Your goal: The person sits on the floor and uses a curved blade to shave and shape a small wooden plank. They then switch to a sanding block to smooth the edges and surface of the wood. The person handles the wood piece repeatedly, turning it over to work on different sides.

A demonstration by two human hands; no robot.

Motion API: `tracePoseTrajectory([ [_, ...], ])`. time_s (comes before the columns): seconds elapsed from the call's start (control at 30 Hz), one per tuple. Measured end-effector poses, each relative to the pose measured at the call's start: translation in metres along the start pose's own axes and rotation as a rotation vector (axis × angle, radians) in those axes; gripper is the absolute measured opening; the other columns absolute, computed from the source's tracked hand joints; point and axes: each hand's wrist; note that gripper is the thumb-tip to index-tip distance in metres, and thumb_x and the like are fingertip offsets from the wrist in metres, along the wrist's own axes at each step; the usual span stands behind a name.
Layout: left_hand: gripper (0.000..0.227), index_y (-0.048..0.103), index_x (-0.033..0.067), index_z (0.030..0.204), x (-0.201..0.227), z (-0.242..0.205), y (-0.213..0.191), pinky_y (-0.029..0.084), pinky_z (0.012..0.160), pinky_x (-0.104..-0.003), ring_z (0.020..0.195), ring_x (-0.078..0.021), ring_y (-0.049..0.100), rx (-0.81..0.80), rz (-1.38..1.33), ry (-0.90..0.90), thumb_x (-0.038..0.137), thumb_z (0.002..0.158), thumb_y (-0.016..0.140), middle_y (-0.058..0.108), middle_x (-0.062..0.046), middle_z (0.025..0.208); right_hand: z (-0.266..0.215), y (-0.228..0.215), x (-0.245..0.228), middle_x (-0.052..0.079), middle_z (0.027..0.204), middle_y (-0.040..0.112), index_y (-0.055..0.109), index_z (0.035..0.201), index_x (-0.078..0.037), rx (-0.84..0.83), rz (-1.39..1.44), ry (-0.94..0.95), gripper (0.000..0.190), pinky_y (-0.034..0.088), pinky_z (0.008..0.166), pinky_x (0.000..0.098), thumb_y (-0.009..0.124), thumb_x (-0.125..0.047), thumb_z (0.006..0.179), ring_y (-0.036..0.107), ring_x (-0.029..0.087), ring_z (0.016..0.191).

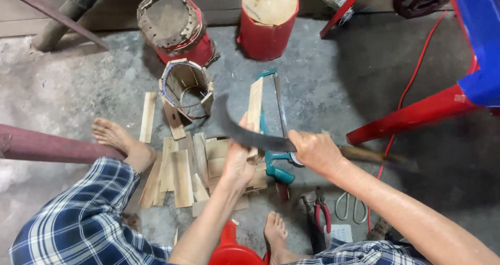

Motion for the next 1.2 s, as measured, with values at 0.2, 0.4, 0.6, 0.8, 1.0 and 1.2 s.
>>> tracePoseTrajectory([
  [0.2,0.036,0.045,0.0096,0.14,0.0,-0.011,0.011,0.022,0.026,-0.019,0.027,-0.0101,0.035,-0.081,-0.068,-0.022,0.014,0.104,0.043,0.04,0.0,0.056,0.012,-0.006,0.031,0.001,0.059,0.065,0.054,0.09,-0.022,-0.014,-0.046,0.091,0.01,0.056,0.047,0.0425,0.047,-0.015,0.09,0.071,0.026,0.053],
  [0.4,0.042,0.043,0.0096,0.146,-0.004,-0.01,-0.004,0.024,0.026,-0.021,0.028,-0.0115,0.035,-0.082,-0.053,-0.016,0.017,0.105,0.044,0.046,-0.005,0.055,0.02,-0.007,0.027,0.005,0.058,0.065,0.053,0.087,-0.019,-0.077,-0.045,0.154,0.008,0.055,0.047,0.0454,0.049,-0.013,0.089,0.072,0.032,0.054],
  [0.6,0.024,0.057,0.0089,0.122,-0.021,0.007,-0.023,0.023,0.025,-0.02,0.025,-0.0081,0.033,-0.021,0.009,-0.047,0.025,0.107,0.046,0.043,0.001,0.051,0.007,-0.001,0.016,0.005,0.066,0.07,0.055,0.092,-0.021,-0.121,0.132,0.104,0.009,0.06,0.057,0.0481,0.047,-0.017,0.091,0.075,0.032,0.062],
  [0.8,0.015,0.062,0.0081,0.103,-0.066,0.039,-0.076,0.019,0.029,-0.023,0.024,-0.0096,0.026,-0.06,0.007,-0.004,-0.001,0.096,0.052,0.029,0.004,0.046,-0.002,0.008,0.002,0.004,0.06,0.066,0.057,0.089,-0.021,-0.046,0.03,-0.003,0.008,0.058,0.052,0.0456,0.052,-0.015,0.086,0.073,0.031,0.057],
  [1.0,0.055,0.03,0.01,0.156,-0.001,-0.015,0.003,0.029,0.028,-0.02,0.028,-0.0102,0.038,-0.113,-0.026,-0.037,0.021,0.104,0.045,0.04,-0.002,0.053,0.018,0.01,0.041,0.014,0.066,0.069,0.057,0.089,-0.018,-0.186,0.151,0.341,0.024,0.058,0.061,0.0526,0.057,-0.041,0.097,0.074,0.041,0.067],
  [1.2,0.06,0.027,0.0144,0.159,0.006,-0.013,0.002,0.033,0.027,-0.02,0.03,-0.0101,0.044,-0.082,-0.015,-0.034,0.022,0.103,0.045,0.046,-0.005,0.059,0.027,-0.043,0.019,0.02,0.063,0.068,0.061,0.08,-0.011,-0.196,0.546,0.495,0.036,0.056,0.063,0.0516,0.054,-0.038,0.102,0.071,0.047,0.07],
])
Point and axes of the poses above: each hand's wrist, its own z-axis towards the middle knuckle, its own y-axis out of the palm, x = y × z
